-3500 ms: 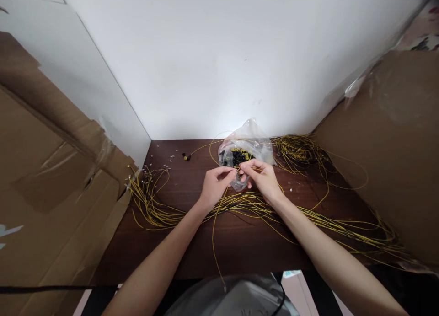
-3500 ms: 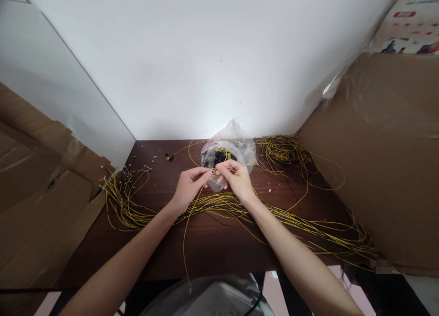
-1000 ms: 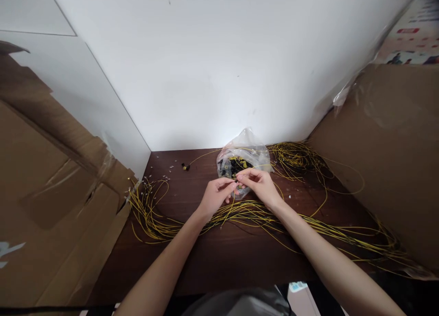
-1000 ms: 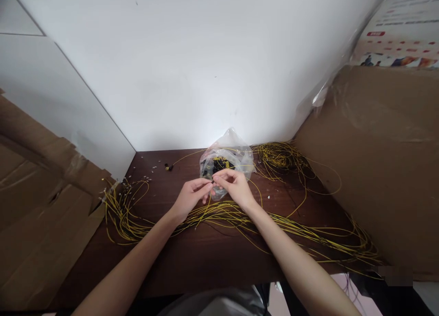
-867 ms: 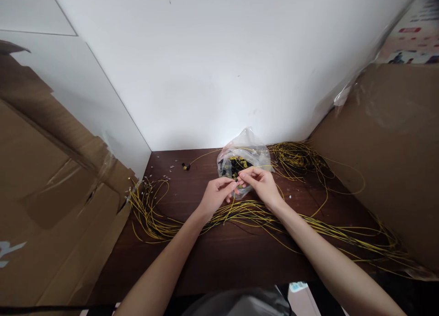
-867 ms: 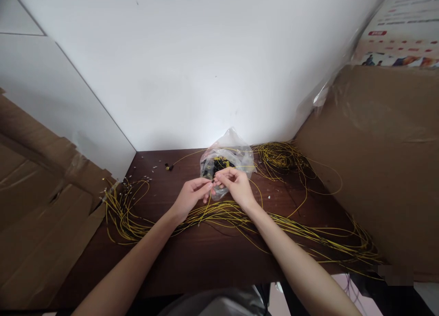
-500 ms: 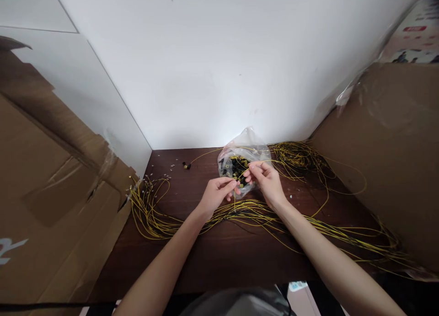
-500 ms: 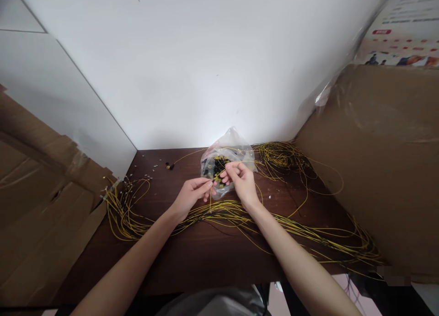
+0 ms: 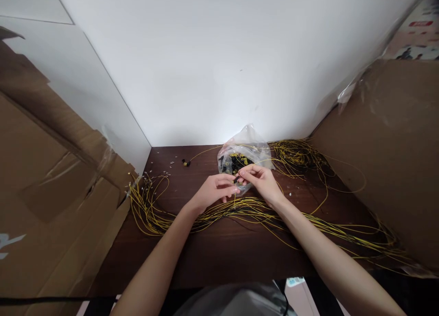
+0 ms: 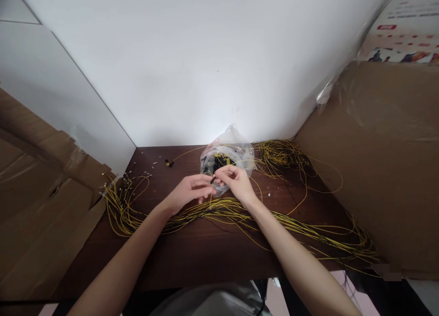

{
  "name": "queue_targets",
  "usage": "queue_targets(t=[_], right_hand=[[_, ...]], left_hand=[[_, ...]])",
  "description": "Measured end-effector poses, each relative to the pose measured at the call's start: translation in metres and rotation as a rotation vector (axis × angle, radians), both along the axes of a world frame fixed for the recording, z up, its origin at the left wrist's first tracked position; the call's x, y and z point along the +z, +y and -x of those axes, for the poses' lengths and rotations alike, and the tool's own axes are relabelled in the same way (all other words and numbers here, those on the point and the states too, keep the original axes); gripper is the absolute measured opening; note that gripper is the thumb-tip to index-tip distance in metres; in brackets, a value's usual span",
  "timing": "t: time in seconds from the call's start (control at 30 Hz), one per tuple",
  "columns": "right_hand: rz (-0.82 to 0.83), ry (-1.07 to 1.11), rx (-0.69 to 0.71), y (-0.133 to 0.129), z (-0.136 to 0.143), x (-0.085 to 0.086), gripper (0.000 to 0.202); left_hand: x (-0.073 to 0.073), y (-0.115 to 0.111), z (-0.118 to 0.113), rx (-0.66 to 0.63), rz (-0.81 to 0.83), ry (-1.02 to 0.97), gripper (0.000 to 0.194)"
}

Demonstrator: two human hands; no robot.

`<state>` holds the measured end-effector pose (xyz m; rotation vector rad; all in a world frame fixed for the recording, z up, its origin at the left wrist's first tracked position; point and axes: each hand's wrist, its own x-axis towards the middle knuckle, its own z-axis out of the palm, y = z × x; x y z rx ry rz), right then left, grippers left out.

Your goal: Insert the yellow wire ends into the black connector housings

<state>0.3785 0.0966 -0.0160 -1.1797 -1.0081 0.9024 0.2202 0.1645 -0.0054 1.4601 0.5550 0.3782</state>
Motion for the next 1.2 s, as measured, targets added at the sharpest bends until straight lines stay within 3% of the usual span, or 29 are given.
queue_targets(t=[0.13, 0.33, 0.4, 0.57, 0.67, 1.2], right_hand=[[-0.004, 0.028, 0.026, 0.0, 0.001, 0.001, 0.021], [0.052, 0.091, 0.035, 0.0, 0.003, 0.001, 0.027], [0.081, 0.105, 0.032, 0.0, 0.005, 0.002, 0.029], [0.141, 0.129, 0.02, 0.0, 0.007, 0.002, 0.032], [0.143, 0.128, 0.005, 0.001, 0.006, 0.0, 0.032], [0.188, 0.104, 0.055, 0.0, 0.006, 0.001, 0.033]], left_hand=[[0.006, 0.007, 0.012, -0.188, -0.092, 0.021, 0.05], [0.001, 0.01, 0.017, -0.406, -0.192, 0.121, 0.091], [-0.001, 0.011, 0.016, -0.423, -0.24, 0.125, 0.086], [-0.001, 0.011, 0.013, -0.447, -0.445, 0.22, 0.041], [-0.001, 0.011, 0.013, -0.467, -0.525, 0.258, 0.027], [-0.001, 0.008, 0.012, -0.44, -0.593, 0.231, 0.018]])
